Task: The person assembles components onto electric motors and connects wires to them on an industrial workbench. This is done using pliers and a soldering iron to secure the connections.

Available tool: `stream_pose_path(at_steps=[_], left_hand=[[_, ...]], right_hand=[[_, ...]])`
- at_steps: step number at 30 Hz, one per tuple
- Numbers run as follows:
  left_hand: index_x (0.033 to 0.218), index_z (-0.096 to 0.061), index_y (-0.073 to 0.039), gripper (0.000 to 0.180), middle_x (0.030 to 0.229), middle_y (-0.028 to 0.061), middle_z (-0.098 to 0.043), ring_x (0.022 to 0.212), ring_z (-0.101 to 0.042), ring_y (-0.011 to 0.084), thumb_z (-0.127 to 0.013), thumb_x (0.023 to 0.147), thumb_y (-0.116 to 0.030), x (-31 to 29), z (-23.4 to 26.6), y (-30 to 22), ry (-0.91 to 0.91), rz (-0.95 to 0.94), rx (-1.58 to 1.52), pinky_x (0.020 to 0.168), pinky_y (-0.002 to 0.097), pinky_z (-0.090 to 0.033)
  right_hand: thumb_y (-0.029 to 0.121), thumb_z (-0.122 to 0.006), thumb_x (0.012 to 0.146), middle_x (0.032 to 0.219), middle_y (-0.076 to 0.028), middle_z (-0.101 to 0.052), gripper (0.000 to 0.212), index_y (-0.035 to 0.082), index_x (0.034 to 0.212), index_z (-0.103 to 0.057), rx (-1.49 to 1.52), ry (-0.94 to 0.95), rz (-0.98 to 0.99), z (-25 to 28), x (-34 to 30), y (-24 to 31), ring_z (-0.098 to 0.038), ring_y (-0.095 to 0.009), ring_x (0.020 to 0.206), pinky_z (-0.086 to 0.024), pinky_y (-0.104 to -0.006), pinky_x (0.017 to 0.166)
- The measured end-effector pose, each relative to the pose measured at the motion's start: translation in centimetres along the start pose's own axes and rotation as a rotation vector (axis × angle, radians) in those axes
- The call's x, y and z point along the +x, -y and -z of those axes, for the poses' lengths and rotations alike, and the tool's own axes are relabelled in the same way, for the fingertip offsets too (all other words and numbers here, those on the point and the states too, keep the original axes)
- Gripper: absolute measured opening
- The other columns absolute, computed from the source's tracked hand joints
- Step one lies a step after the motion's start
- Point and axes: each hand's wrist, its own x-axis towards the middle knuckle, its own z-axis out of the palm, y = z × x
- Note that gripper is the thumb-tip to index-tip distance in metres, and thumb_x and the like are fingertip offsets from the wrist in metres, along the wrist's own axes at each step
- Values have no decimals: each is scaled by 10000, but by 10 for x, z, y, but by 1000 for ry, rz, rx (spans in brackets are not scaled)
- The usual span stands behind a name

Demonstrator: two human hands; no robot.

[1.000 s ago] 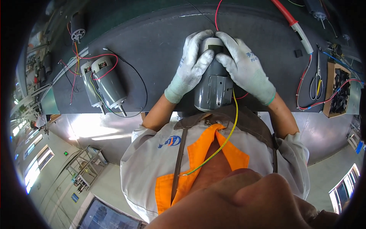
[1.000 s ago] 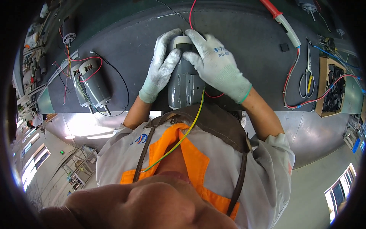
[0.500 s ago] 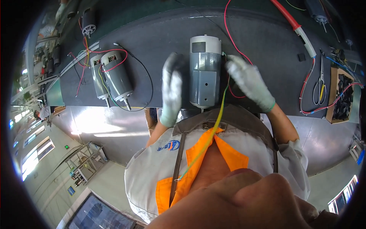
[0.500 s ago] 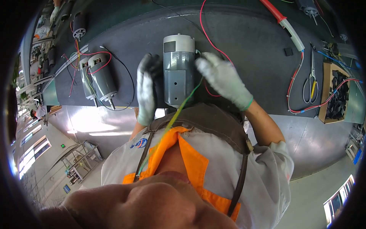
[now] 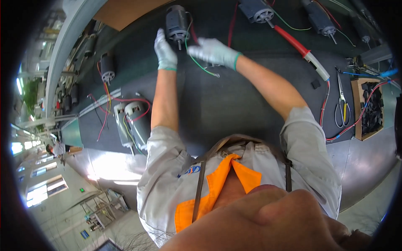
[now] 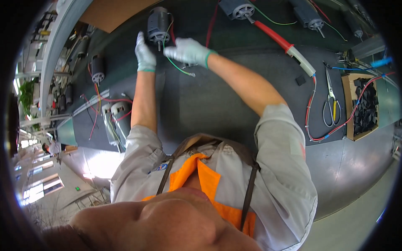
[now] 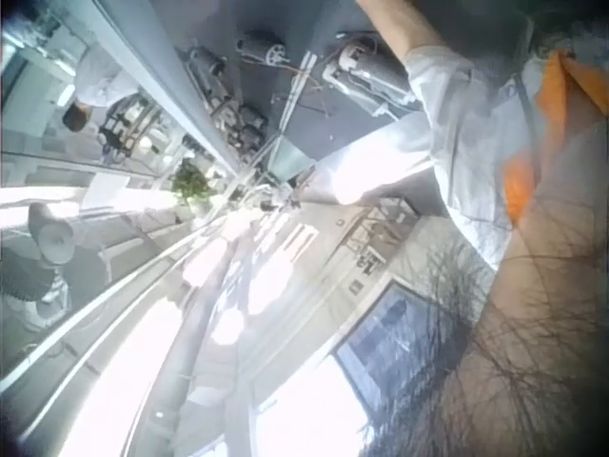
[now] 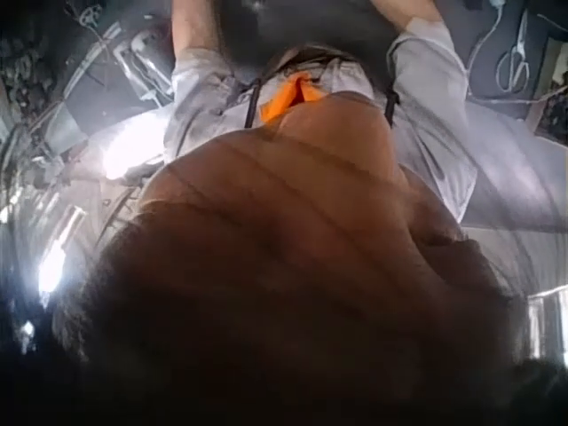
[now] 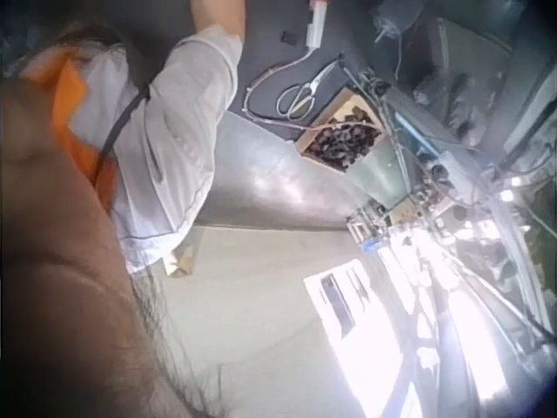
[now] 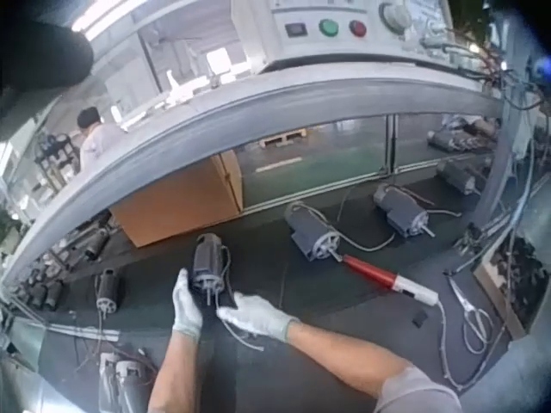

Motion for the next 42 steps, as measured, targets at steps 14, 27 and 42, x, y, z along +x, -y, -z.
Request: stream_pose_path(at_steps=[14, 27, 42], left_hand=[[1421, -510, -16, 448, 975, 43, -640, 835, -617, 133, -610, 1014, -176, -294, 82, -115, 119, 436, -61, 726, 280, -518], [1144, -679, 19, 279, 968, 42, -706, 877, -643, 95, -623, 1000, -213, -360, 43, -118, 384, 718, 287, 819, 264, -525], [1141, -669, 59, 258, 991, 125, -724, 890, -718, 181, -608, 1023, -163, -266, -31, -81, 24, 216, -88, 831, 299, -590]], right_hand=[[237, -689, 961, 935, -48, -670, 282, -3, 1109, -680, 287, -1051, -328, 129, -298, -43, -611, -132, 801, -507, -292, 705], [260, -682, 972, 807, -70, -681, 314, 3, 1153, -677, 415, -545, -221, 115, -279, -11, -659, -122, 632, -484, -221, 508], [192, -687, 920, 894, -42, -733, 264, 56, 1137, -751, 427, 54, 119, 21, -214, 38, -647, -101, 738, -518, -241, 653]])
